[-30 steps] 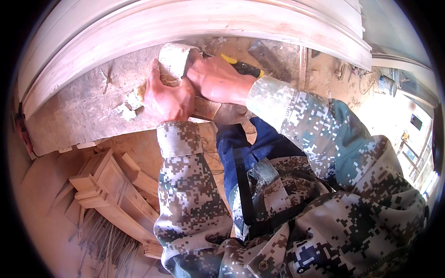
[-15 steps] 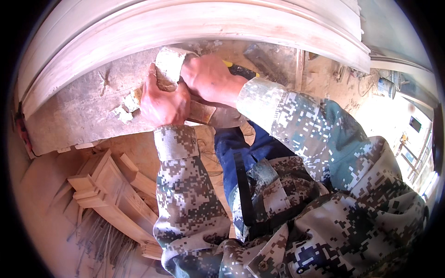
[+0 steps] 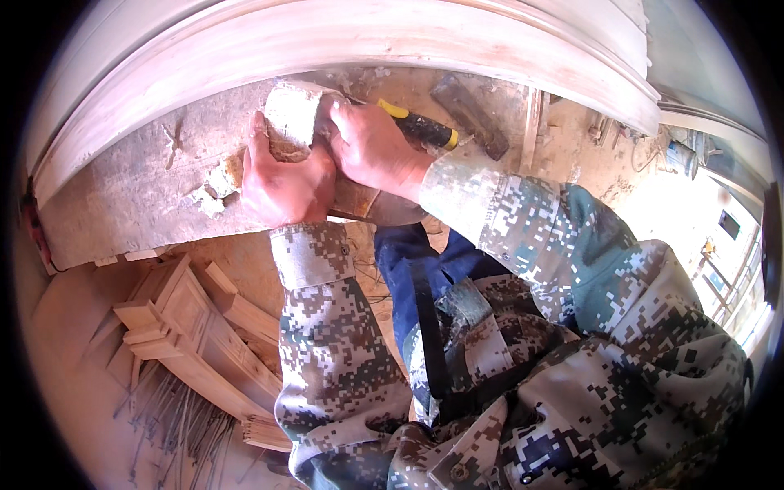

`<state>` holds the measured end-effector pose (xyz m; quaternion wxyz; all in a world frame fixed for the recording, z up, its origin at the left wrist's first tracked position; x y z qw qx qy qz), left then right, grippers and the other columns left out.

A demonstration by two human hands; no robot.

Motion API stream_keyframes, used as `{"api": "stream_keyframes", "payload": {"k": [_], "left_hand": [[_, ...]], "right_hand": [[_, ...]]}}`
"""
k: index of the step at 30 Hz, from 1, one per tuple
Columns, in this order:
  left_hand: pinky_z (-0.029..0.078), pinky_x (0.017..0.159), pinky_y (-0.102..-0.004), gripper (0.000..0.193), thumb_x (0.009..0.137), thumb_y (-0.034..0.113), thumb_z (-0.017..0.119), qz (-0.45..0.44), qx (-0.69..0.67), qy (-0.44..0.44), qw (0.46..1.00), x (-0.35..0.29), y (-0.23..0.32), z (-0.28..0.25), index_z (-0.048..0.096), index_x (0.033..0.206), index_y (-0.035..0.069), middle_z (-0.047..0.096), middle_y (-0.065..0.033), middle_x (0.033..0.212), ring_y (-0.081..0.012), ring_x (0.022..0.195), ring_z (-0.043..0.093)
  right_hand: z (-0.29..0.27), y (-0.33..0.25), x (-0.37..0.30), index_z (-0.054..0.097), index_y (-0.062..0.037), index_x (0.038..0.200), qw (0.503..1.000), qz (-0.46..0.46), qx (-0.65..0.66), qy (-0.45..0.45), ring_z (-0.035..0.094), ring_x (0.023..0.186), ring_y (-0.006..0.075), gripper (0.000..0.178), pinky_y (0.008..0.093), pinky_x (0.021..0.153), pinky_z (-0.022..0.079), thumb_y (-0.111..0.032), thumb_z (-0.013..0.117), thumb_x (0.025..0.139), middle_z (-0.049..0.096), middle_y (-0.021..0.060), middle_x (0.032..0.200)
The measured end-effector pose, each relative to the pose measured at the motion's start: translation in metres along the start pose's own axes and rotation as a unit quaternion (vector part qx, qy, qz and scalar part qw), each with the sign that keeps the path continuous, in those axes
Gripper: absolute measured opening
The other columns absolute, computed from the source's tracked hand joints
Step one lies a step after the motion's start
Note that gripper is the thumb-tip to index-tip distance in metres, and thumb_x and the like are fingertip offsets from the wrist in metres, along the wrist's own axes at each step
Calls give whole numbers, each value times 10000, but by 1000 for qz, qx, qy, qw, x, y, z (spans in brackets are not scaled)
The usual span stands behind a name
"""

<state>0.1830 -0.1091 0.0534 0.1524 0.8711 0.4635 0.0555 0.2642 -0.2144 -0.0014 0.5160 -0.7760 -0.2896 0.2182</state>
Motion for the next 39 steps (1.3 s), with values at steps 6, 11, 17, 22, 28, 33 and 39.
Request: {"api": "stream_keyframes", "payload": {"k": [6,11,17,22,28,33,39], "left_hand": [[564,944,-429,713,722,342,839,-62,-39,-50,996,7,-11,5,675,1379,119,765,-215,1117,-357,1033,750],[565,942,-418,724,706,306,804,-39,-11,-83,996,14,-18,9,668,1388,107,765,-228,1101,-349,1020,755],[550,971,-405,822,690,342,743,25,-50,-158,986,15,-19,7,611,1430,9,750,-256,1145,-327,1077,736],[550,964,-403,822,674,310,733,54,-97,-189,976,20,-22,18,615,1433,18,734,-270,1189,-359,1050,734],[530,965,-367,746,751,182,792,-25,-319,-340,884,11,-56,20,588,1425,-65,711,-204,1251,-249,1106,672],[516,1017,-371,954,704,379,974,-120,-347,-407,836,12,-57,40,564,1435,-77,701,-197,1299,-248,1154,663],[586,905,-406,773,687,613,911,18,-223,-311,924,59,-61,13,768,1156,14,789,-148,1034,-248,1003,724]], "right_hand": [[-2,4,-3,625,64,942,988,81,127,36,687,672,294,109,409,607,504,50,518,928,629,295,761],[7,-2,-10,602,64,891,991,83,101,4,671,712,381,94,470,641,506,15,534,934,606,312,750],[-10,9,-19,575,79,1350,968,109,131,-183,721,1017,380,379,439,886,560,-52,546,995,700,313,1126],[-68,-1,-40,523,-83,1490,991,43,24,-123,612,1263,389,636,446,1124,488,2,688,882,615,249,1355],[-73,33,-68,554,-66,1431,942,41,-313,-112,575,1174,384,641,471,1039,477,-19,717,812,572,203,1292],[-83,40,-86,559,-36,1440,957,47,-271,-98,612,1010,325,612,419,905,519,-20,656,836,600,184,1099],[-126,45,-151,635,18,1344,993,36,-60,-91,700,918,325,525,394,846,556,-79,610,829,685,266,1155]]}}
Point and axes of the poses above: each hand's wrist, its own x-axis towards the middle knuckle, its own z-axis out of the palm, y = z × x, the point moved 8 cm from there along x, towards the middle knuckle
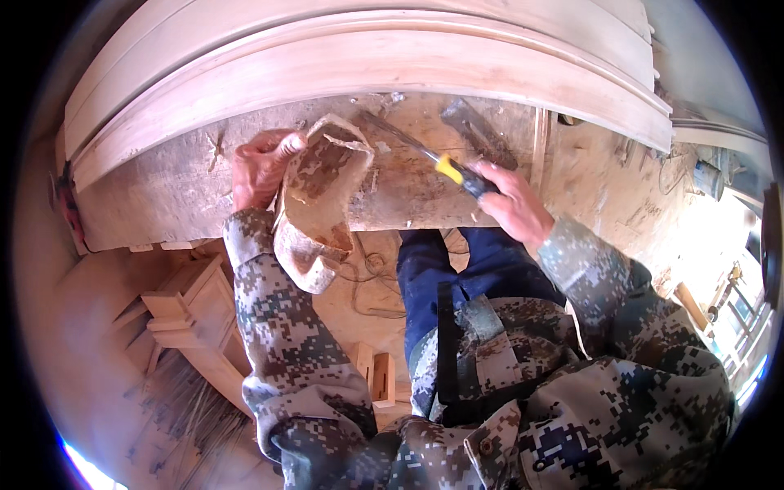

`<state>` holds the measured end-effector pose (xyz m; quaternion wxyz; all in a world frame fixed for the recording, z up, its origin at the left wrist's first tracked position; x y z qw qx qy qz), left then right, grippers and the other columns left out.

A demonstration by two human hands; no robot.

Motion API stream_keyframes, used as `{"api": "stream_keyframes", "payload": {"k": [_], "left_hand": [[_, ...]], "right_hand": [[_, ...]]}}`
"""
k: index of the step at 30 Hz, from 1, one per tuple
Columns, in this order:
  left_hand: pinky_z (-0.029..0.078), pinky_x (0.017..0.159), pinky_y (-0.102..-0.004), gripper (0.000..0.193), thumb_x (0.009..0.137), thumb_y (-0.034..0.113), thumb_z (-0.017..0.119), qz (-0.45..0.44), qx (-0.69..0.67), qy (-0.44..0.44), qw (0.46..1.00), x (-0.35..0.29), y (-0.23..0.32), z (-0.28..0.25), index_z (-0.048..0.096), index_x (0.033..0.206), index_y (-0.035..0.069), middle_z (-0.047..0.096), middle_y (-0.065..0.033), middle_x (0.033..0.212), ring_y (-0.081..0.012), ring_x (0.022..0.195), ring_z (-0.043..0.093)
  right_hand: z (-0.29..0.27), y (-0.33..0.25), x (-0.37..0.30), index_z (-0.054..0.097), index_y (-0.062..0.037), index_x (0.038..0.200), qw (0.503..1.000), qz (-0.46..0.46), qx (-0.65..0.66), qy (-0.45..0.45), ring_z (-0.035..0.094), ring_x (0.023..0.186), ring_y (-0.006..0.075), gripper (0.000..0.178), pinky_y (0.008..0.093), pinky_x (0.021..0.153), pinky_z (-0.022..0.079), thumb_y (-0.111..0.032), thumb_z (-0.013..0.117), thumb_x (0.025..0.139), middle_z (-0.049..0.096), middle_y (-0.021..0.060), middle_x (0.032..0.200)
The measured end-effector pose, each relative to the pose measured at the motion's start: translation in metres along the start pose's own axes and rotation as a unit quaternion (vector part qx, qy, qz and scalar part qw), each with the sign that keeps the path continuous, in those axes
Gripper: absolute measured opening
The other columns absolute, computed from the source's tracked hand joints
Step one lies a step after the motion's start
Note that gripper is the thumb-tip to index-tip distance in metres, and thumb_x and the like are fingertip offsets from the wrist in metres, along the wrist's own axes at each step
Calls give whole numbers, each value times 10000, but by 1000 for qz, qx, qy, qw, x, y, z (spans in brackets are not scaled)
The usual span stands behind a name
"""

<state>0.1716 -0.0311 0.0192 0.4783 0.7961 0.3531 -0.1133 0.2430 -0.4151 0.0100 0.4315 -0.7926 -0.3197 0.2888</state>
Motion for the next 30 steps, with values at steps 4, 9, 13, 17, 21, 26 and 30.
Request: {"api": "stream_keyframes", "payload": {"k": [4,9,13,17,21,26,30], "left_hand": [[587,859,-371,524,985,456,715,-1,-207,235,950,-6,-23,-38,740,1151,-41,769,-172,1046,-241,920,730],[567,1023,-471,658,1049,122,578,172,-267,315,894,-121,-149,-101,268,1626,63,511,-291,1487,-351,1192,660],[390,1183,-596,1265,781,626,835,160,-140,252,944,-178,-46,29,80,1680,155,235,-243,1672,-402,1502,350],[396,1199,-504,1260,795,686,789,215,152,352,898,-169,-13,42,115,1668,77,258,-228,1660,-344,1381,500],[524,1031,-455,1157,752,445,914,168,-178,382,891,-133,-4,28,283,1587,-49,541,-221,1434,-323,1220,603],[553,944,-392,550,910,213,782,68,-358,376,852,-131,-22,1,592,1357,-45,684,-136,1207,-244,1070,670],[565,954,-434,610,918,233,801,-46,-430,369,823,-157,-27,28,556,1413,-25,636,-138,1304,-262,1102,661]], "right_hand": [[-1,9,-27,616,60,1339,986,140,84,-25,718,948,330,544,380,860,555,-134,579,832,691,290,1191],[10,5,-31,592,64,1360,964,221,147,-12,714,1037,374,532,396,924,537,-162,622,879,706,293,1146],[8,11,-33,597,58,1347,976,209,62,-1,697,1062,409,515,418,935,538,-196,719,916,697,287,1179],[11,-6,-23,599,-29,1389,990,138,23,10,698,1048,420,503,431,922,554,-166,724,921,702,254,1192],[2,-17,-21,589,-98,1426,991,134,29,11,700,1047,412,532,426,907,559,-144,732,916,707,237,1193],[-9,-18,-38,595,-123,1449,988,145,60,1,728,920,346,551,381,821,572,-111,721,914,726,221,1151],[-31,-30,-65,600,-112,1450,987,161,29,-10,724,900,336,570,374,809,573,-66,723,896,728,224,1106]]}}
Point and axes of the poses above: each hand's wrist, its own x-axis towards the middle knuckle, its own z-axis out of the palm, y = z × x, the point moved 8 cm from there along x, towards the middle knuckle
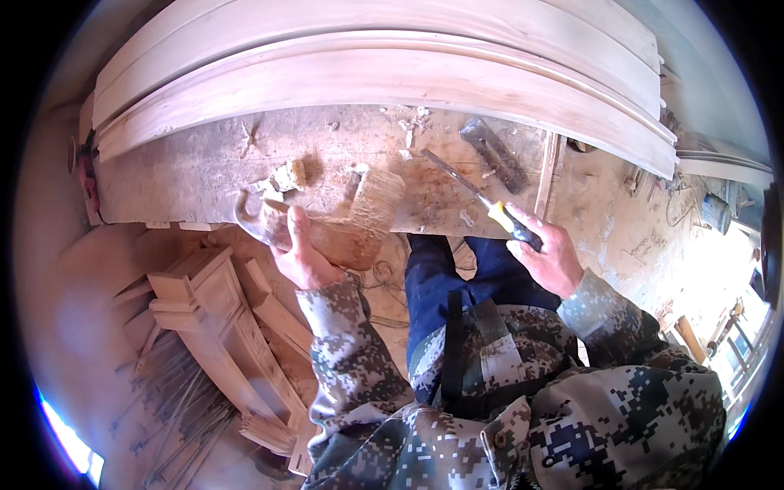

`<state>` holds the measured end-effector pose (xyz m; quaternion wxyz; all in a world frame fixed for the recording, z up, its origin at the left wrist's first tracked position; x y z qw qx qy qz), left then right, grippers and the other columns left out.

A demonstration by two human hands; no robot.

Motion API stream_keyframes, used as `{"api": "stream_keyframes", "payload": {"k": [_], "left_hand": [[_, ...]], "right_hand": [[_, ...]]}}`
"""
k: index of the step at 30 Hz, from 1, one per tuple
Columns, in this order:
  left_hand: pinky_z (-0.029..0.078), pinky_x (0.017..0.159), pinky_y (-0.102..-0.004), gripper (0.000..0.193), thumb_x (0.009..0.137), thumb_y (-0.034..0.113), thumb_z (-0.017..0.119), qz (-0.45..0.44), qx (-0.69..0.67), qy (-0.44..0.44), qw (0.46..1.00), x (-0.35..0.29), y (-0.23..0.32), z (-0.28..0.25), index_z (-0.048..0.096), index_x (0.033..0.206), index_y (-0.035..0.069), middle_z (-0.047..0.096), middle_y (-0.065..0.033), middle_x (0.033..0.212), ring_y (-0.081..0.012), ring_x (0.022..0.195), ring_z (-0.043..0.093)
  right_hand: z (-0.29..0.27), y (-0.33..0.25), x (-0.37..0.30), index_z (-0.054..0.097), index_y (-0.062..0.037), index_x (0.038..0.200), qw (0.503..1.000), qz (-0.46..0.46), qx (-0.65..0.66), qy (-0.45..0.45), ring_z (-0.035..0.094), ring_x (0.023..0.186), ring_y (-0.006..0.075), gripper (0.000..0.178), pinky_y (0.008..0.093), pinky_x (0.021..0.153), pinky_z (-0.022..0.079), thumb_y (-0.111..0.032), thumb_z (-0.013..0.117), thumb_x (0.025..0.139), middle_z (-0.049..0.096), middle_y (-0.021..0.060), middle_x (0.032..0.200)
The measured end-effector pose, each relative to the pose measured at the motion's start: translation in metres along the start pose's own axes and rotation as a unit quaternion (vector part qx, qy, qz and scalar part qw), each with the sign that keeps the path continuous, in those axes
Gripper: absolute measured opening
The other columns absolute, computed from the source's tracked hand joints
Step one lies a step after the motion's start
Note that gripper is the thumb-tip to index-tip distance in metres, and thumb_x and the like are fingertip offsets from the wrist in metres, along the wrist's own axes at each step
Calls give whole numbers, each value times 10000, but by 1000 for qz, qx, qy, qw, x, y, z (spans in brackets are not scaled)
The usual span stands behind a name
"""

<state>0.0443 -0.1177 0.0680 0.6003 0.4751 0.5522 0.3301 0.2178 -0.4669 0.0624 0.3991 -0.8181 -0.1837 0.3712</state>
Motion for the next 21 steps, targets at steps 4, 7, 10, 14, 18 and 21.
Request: {"api": "stream_keyframes", "payload": {"k": [4,7,10,14,18,21], "left_hand": [[572,955,-467,645,942,384,781,-153,-70,49,985,-34,-50,-37,546,1408,5,655,-147,1276,-298,1119,663],[582,937,-477,559,983,471,705,-261,-154,18,953,-63,-98,-38,582,1337,56,674,-110,1197,-292,1058,678],[593,912,-500,562,969,517,700,-306,-206,63,927,-94,-137,-35,591,1307,80,687,-109,1179,-307,1045,697],[599,902,-510,549,977,518,680,-299,-235,61,923,-97,-157,-37,582,1290,77,691,-143,1186,-330,1023,712],[591,953,-512,554,1020,504,612,-303,-240,27,922,-79,-146,-25,541,1352,67,677,-145,1234,-335,1087,702],[561,1019,-520,601,1052,459,562,-305,-323,-19,896,-74,-146,-4,453,1485,57,603,-154,1394,-342,1227,643]], "right_hand": [[-10,-26,-26,607,-96,1445,996,-87,-8,8,704,881,360,599,405,790,565,-18,734,864,714,212,1084],[-18,-47,-44,645,-106,1405,996,-39,-75,-26,670,794,367,595,431,708,546,0,742,828,670,173,936],[-18,-64,-54,681,-119,1361,987,-97,-125,-18,627,708,357,576,449,632,514,-7,741,800,597,145,837],[-8,-87,-59,703,-148,1340,966,-125,-220,-49,608,674,338,552,453,596,504,-35,740,801,551,123,828],[6,-109,-51,689,-151,1354,948,-139,-274,-86,615,686,326,551,447,594,513,-54,748,815,546,124,845],[13,-128,-42,661,-144,1379,937,-130,-308,-101,639,733,356,569,464,632,534,-40,731,824,576,144,903]]}}
Point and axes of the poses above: each hand's wrist, its own x-axis towards the middle knuckle, its own z-axis out of the palm, y = z × x, the point moved 8 cm from there along x, towards the middle knuckle
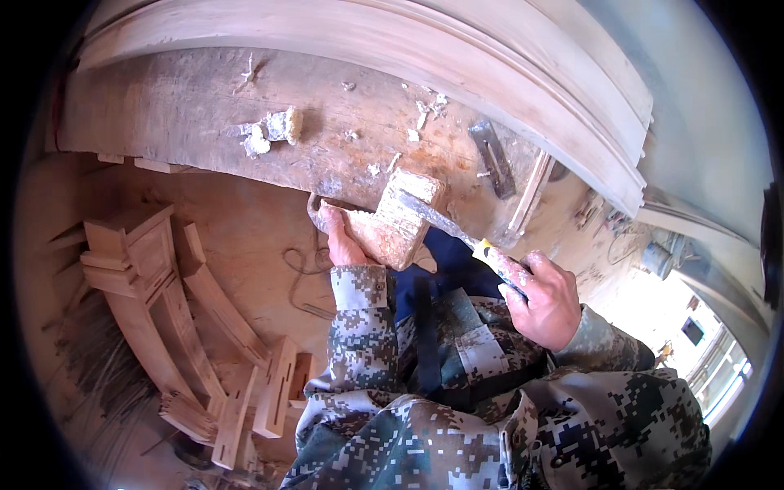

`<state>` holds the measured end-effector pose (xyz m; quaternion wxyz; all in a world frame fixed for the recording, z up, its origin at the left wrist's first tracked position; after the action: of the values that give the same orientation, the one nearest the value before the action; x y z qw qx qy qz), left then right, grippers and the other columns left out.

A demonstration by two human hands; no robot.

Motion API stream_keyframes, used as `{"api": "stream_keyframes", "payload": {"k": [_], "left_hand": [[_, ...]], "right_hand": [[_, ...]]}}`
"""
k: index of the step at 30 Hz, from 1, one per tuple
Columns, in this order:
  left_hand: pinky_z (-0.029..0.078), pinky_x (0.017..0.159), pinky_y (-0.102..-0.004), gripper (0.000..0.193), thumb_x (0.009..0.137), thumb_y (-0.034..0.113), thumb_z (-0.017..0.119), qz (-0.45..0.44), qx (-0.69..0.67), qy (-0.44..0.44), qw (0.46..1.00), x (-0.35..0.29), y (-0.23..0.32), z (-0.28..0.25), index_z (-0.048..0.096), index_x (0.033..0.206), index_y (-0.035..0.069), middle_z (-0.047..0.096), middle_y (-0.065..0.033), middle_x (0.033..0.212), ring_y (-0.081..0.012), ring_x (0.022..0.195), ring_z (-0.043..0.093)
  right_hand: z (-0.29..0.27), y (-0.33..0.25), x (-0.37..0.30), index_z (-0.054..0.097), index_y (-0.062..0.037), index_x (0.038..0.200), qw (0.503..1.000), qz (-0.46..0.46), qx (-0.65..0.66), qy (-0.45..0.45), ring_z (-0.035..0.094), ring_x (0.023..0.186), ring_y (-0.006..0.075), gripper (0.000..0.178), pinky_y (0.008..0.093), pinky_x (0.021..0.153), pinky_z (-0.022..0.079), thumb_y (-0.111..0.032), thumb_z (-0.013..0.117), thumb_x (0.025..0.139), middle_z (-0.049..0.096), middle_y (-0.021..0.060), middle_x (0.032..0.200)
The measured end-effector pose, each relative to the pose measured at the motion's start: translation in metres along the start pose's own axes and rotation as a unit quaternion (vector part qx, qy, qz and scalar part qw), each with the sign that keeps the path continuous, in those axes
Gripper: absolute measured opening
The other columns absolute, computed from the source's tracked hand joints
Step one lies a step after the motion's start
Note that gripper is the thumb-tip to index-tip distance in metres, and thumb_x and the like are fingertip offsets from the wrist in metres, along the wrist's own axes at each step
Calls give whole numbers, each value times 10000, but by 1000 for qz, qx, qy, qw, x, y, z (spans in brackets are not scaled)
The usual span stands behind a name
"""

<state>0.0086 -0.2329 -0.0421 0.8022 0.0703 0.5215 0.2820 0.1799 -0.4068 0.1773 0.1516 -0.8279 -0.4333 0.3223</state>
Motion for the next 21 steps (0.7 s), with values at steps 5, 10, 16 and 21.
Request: {"api": "stream_keyframes", "payload": {"k": [5,10,16,21], "left_hand": [[544,1050,-502,595,1029,311,628,-47,-40,-13,998,5,-25,-43,424,1513,34,588,-164,1427,-347,1263,624],[540,1048,-477,562,1021,226,606,-2,-69,23,997,31,-39,-66,445,1495,-30,626,-187,1383,-349,1210,658],[490,1108,-506,609,1061,406,485,-105,-60,-36,992,36,-44,-62,463,1504,-11,595,-211,1447,-385,1263,628],[530,1061,-513,576,1064,386,466,-148,-78,-41,985,52,-47,-60,502,1472,-19,639,-221,1383,-392,1204,661]], "right_hand": [[1,-6,21,635,-65,1375,990,72,118,-35,673,781,367,483,422,729,571,-10,653,895,668,175,1000],[20,13,7,484,-66,1540,842,292,427,-152,619,711,84,474,244,634,520,-96,516,1067,709,60,935],[19,-10,17,470,-93,1563,840,290,415,-196,530,711,40,475,226,611,523,-102,481,1089,623,27,1024],[3,-36,45,582,-33,1454,898,276,289,-185,535,736,45,401,245,644,525,-83,515,1062,637,3,922]]}}
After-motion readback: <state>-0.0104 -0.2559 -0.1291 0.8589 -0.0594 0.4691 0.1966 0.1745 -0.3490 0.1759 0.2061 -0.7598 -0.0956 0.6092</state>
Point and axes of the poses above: each hand's wrist, its own x-axis towards the middle knuckle, its own z-axis out of the palm, y = z × x, the point moved 8 cm from there along x, towards the middle knuckle
